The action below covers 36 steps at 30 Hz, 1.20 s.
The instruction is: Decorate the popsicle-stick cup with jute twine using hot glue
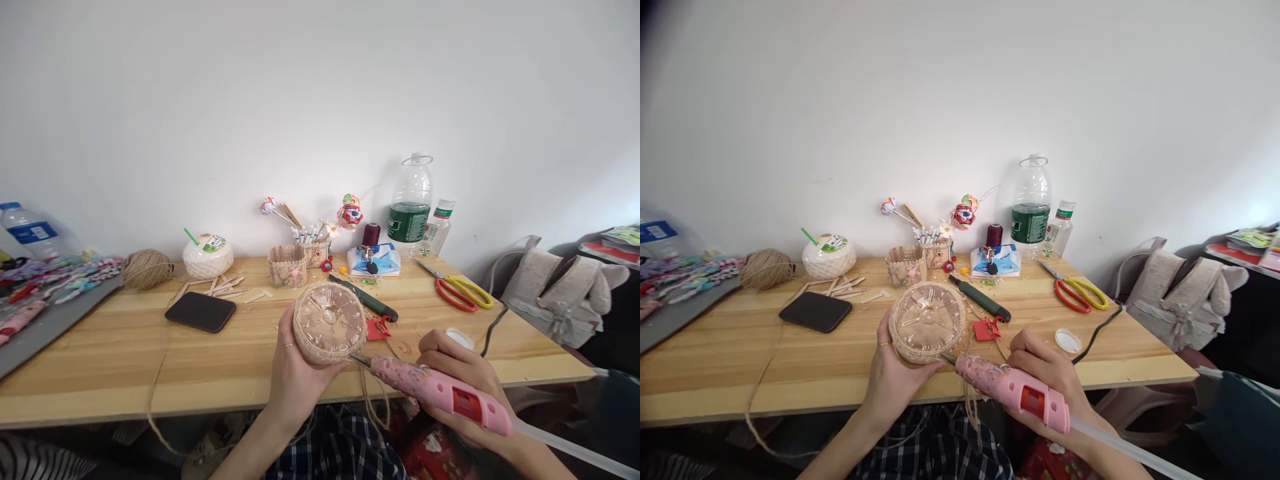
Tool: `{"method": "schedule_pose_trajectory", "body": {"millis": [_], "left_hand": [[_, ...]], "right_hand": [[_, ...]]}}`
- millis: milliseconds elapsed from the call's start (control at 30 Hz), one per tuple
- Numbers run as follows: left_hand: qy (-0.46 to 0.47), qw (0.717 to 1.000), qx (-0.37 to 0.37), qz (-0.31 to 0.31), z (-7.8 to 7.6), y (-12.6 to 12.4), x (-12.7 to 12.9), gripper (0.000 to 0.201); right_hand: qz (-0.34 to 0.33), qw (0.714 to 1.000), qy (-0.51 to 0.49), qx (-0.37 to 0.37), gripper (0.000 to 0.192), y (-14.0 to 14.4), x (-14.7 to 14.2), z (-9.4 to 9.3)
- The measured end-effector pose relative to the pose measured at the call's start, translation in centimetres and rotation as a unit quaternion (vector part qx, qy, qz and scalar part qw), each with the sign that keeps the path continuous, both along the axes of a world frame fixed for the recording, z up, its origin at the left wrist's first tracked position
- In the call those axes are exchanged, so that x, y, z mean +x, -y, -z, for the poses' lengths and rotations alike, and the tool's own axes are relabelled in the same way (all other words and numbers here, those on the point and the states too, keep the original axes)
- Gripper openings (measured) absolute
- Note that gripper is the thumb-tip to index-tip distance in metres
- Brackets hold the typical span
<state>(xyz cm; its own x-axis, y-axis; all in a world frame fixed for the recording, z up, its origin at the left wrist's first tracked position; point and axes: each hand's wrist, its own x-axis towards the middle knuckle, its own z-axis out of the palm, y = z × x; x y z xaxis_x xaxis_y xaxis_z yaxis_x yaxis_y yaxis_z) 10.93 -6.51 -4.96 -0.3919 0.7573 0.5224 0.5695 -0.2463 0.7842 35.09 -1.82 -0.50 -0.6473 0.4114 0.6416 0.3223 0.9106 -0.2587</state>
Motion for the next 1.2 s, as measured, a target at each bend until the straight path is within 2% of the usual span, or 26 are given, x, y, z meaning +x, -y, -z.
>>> {"method": "schedule_pose_trajectory", "body": {"millis": [133,300,600,733,1200], "left_hand": [[0.010,1.000,-0.002,0.013,-0.05,0.00,-0.09,0.105],[0.050,0.998,-0.017,0.028,-0.52,0.15,0.12,0.107],[0.128,0.989,-0.059,0.051,-0.78,0.28,0.17,0.109],[0.133,0.987,-0.059,0.066,-0.51,0.26,-0.01,0.105],[0.155,0.981,-0.075,0.086,-0.52,0.30,-0.14,0.104]], "right_hand": [[0.002,1.000,-0.005,0.018,0.035,0.04,0.16,-0.12],[0.010,1.000,0.002,-0.005,0.040,0.32,0.31,-0.56],[0.013,1.000,0.000,0.005,0.029,0.01,0.58,-0.07],[0.021,1.000,0.002,-0.008,0.027,-0.05,0.75,-0.11],[0.036,0.999,-0.014,0.015,0.022,0.04,0.63,-0.96]]}}
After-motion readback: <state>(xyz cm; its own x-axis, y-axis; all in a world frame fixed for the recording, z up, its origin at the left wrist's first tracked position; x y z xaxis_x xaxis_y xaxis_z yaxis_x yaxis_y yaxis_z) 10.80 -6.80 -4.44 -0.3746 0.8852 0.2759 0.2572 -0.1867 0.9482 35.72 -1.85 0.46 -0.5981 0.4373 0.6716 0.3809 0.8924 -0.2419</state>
